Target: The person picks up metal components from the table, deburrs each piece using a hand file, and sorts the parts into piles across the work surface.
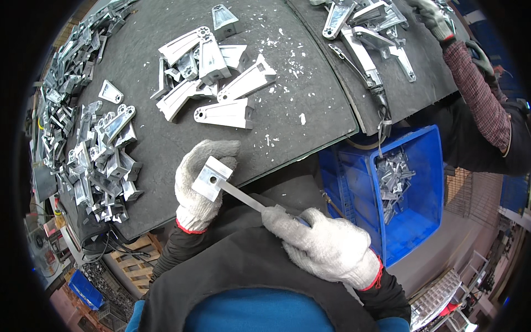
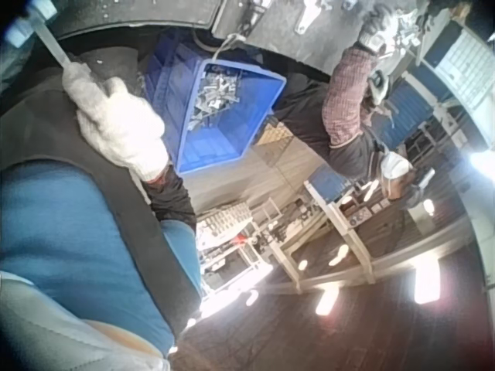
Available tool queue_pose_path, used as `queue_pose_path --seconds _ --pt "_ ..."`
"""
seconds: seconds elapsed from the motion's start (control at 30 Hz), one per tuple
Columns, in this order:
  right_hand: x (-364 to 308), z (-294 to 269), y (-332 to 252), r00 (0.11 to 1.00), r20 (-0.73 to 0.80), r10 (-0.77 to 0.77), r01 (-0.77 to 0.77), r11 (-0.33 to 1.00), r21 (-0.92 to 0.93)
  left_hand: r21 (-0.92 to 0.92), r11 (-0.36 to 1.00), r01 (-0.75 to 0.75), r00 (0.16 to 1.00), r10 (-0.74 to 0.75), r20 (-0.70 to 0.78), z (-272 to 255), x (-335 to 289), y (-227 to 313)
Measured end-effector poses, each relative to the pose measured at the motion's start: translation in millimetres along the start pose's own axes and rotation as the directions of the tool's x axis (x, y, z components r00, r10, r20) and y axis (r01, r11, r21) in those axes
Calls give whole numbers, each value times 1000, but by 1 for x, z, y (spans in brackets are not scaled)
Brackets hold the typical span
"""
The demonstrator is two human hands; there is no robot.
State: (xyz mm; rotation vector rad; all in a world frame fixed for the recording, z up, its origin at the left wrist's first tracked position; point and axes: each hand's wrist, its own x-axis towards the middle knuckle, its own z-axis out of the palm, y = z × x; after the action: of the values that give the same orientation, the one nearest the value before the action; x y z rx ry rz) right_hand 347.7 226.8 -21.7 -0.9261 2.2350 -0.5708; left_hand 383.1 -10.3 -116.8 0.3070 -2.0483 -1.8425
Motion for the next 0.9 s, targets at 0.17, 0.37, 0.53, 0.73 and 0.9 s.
queue_pose_path --seconds 0.17,0.37,0.53,0.73,0.9 --pt "6 11 -2 985 -170 -16 -32 961 -274 -171 984 48 998 -54 -31 0 -3 -10" --pt "7 20 5 953 -301 -42 -58 947 -315 -147 983 109 994 -111 -4 8 0 -6" --pt "9 24 -1 940 -341 -13 -105 939 -327 11 997 74 997 -74 8 5 4 0" --pt "13 21 -6 940 -293 173 -250 935 -251 -40 980 194 980 -192 54 5 9 4" --pt "18 24 15 935 -342 99 -233 896 -378 29 989 145 987 -147 60 4 12 -5"
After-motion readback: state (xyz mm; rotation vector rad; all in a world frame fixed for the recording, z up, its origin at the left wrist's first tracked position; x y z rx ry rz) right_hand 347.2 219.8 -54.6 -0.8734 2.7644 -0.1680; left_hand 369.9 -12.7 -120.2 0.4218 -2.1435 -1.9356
